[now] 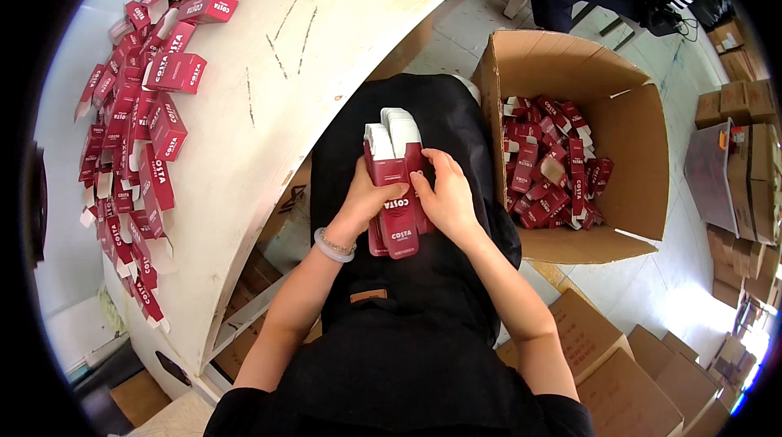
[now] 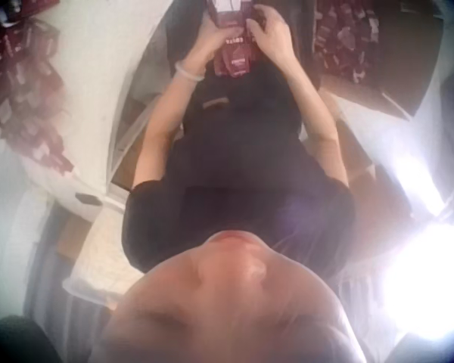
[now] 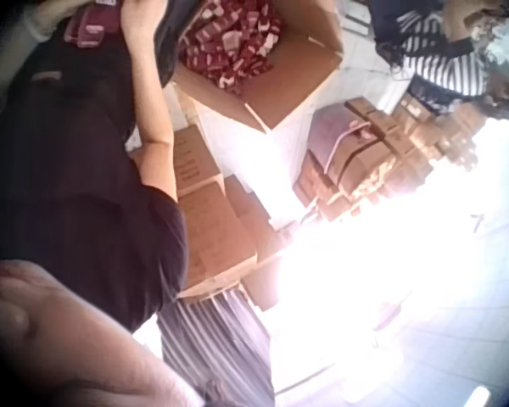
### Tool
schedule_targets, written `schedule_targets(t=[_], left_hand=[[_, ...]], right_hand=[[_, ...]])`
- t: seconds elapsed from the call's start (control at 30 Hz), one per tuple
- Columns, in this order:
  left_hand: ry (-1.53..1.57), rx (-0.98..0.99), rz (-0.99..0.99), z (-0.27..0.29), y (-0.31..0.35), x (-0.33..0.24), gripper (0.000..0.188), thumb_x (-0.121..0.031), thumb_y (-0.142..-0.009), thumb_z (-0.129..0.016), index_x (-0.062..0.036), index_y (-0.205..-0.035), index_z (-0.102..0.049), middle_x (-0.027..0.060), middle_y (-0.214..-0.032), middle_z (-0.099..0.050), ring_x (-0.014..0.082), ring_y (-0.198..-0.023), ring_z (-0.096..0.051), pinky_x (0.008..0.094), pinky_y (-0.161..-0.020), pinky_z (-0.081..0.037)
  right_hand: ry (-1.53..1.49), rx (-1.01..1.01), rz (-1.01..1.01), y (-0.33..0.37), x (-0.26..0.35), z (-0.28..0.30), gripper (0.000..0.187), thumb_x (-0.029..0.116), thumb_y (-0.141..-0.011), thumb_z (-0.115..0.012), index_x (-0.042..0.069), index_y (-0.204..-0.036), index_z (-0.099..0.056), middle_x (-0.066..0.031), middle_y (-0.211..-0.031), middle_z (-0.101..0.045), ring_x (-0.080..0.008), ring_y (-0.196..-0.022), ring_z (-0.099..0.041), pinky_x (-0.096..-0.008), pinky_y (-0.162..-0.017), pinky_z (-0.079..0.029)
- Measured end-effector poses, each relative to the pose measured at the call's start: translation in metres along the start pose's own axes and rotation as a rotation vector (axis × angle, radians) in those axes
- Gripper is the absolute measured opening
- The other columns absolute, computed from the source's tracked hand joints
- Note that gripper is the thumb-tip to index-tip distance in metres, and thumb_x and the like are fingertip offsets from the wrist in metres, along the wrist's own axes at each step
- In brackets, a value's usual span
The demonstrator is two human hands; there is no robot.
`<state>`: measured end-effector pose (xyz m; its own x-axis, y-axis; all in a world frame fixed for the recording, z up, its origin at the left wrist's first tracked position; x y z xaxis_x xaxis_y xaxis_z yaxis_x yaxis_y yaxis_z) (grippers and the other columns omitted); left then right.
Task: The person sits on the floor and repeatedly assembles small red cardboard boxes by hand. They pick up flat-packed pieces from a nearby cardboard box, fold the flaps to form the box shape, and place the finished units into a growing stack on their lap.
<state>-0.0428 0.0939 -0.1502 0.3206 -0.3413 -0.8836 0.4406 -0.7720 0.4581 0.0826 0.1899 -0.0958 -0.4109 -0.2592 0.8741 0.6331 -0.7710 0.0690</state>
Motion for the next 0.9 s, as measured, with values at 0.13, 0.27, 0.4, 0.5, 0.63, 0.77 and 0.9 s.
schedule_targets(t=[0.13, 0.27, 0.4, 0.5, 0.63, 0.77, 0.9], left_hand=[[0.469, 0.276, 0.079, 0.006, 0.023, -0.014, 0.075, 0.001, -0.072, -0.075, 0.0010, -0.136, -0.037, 0.0106, -0.122, -0.057, 0.0193, -0.107, -0.059, 0.0328, -0.094, -0.049], [0.239, 0.304, -0.046, -0.003, 0.021, -0.017, 0.076, 0.003, -0.072, -0.074, -0.0003, -0.137, -0.035, 0.0096, -0.122, -0.056, 0.0182, -0.109, -0.058, 0.0326, -0.094, -0.049], [0.030, 0.235, -0.139, -0.007, 0.019, -0.017, 0.088, -0.004, -0.070, -0.079, -0.0001, -0.140, -0.026, 0.0105, -0.125, -0.050, 0.0189, -0.114, -0.054, 0.0336, -0.097, -0.046], [-0.159, 0.160, -0.252, -0.006, 0.024, -0.018, 0.094, -0.011, -0.069, -0.083, 0.0016, -0.141, -0.025, 0.0131, -0.126, -0.051, 0.0211, -0.115, -0.053, 0.0347, -0.098, -0.044], [-0.485, 0.057, -0.301, -0.005, 0.052, -0.049, 0.097, -0.024, -0.065, -0.086, 0.0036, -0.140, -0.031, 0.0236, -0.132, -0.048, 0.0319, -0.123, -0.050, 0.0394, -0.101, -0.042], [-0.927, -0.126, -0.453, -0.005, 0.099, -0.086, 0.092, -0.026, -0.062, -0.086, 0.0035, -0.137, -0.040, 0.0247, -0.136, -0.046, 0.0366, -0.127, -0.046, 0.0420, -0.104, -0.039], [0.093, 0.545, -0.298, -0.041, 0.109, -0.092, 0.112, -0.026, -0.067, -0.088, 0.0013, -0.149, -0.018, 0.0144, -0.144, -0.037, 0.0238, -0.136, -0.034, 0.0366, -0.111, -0.029]], right_hand=[[-0.023, -0.083, 0.199, 0.008, 0.037, 0.020, 0.041, 0.009, -0.086, -0.063, 0.001, -0.125, -0.053, -0.0190, -0.126, -0.055, -0.0341, -0.107, -0.058, -0.0392, -0.088, -0.049], [0.140, -0.124, 0.269, 0.009, 0.050, 0.022, 0.041, -0.002, -0.081, -0.061, 0.002, -0.122, -0.056, -0.0175, -0.128, -0.052, -0.0342, -0.107, -0.057, -0.0398, -0.092, -0.048], [0.417, -0.159, 0.565, 0.007, 0.066, 0.002, 0.025, 0.002, -0.074, -0.065, 0.002, -0.099, -0.064, -0.0147, -0.115, -0.057, -0.0331, -0.109, -0.053, -0.0420, -0.092, -0.045], [0.475, -0.164, 0.608, 0.003, 0.071, -0.006, 0.020, 0.015, -0.074, -0.071, 0.003, -0.089, -0.064, -0.0138, -0.110, -0.057, -0.0327, -0.106, -0.052, -0.0438, -0.090, -0.042], [0.478, -0.141, 0.584, 0.010, 0.070, -0.014, 0.026, 0.025, -0.072, -0.075, 0.004, -0.080, -0.063, -0.0146, -0.108, -0.055, -0.0360, -0.105, -0.049, -0.0455, -0.089, -0.040], [0.321, -0.259, 0.478, 0.022, 0.076, 0.015, 0.030, 0.032, -0.073, -0.075, 0.004, -0.070, -0.061, -0.0121, -0.096, -0.050, -0.0321, -0.091, -0.044, -0.0439, -0.080, -0.037], [0.154, -0.276, 0.692, 0.046, 0.145, 0.032, 0.046, 0.050, -0.079, -0.068, 0.009, -0.061, -0.057, -0.0084, -0.088, -0.045, -0.0262, -0.084, -0.039, -0.0365, -0.075, -0.031]])
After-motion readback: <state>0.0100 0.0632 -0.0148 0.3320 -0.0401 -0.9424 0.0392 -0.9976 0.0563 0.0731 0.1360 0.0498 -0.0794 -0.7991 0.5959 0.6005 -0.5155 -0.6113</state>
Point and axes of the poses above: each hand's wrist, its own y-axis away from the middle knuckle, its own z-axis out of the back of the hand, x = y × z, the point moved 8 cm from there along -y, towards the middle knuckle
